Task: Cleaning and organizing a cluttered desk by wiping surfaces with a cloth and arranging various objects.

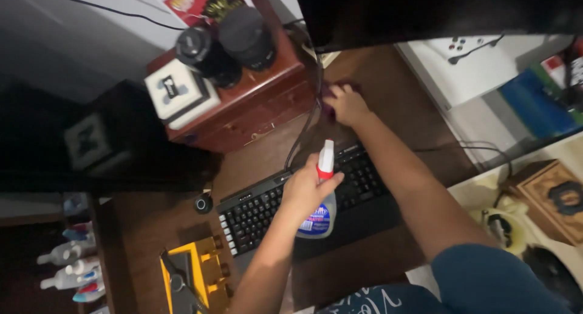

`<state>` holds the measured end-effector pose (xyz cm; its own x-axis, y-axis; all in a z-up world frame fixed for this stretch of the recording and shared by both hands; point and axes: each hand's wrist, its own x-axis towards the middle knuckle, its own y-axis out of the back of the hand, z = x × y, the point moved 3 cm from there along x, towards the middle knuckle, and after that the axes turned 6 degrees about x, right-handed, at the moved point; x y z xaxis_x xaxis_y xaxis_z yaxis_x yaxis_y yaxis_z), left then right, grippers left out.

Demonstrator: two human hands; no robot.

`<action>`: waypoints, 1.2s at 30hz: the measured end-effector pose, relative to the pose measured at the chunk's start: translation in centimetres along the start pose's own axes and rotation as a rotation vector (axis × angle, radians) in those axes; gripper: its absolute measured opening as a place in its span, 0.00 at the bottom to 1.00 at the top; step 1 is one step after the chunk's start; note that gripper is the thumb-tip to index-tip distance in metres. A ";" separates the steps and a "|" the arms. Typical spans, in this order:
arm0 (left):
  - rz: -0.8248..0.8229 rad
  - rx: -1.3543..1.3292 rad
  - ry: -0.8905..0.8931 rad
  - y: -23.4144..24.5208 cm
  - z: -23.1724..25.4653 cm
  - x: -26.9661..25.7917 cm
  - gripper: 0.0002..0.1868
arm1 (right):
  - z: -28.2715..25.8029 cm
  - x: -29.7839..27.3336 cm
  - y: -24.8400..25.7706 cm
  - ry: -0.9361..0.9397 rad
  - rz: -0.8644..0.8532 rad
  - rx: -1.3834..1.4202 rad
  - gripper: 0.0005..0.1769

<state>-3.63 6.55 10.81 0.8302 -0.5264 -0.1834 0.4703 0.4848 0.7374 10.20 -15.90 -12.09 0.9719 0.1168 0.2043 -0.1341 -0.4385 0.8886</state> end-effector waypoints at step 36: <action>0.090 0.250 0.006 -2.8 -3.8 -0.8 0.31 | 0.5 0.8 2.7 -0.104 -0.114 0.034 0.24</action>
<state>-4.43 8.24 6.46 0.8675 -0.4843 -0.1135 0.3067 0.3412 0.8885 10.70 -17.47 -9.72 0.9955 0.0751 0.0577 -0.0170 -0.4577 0.8890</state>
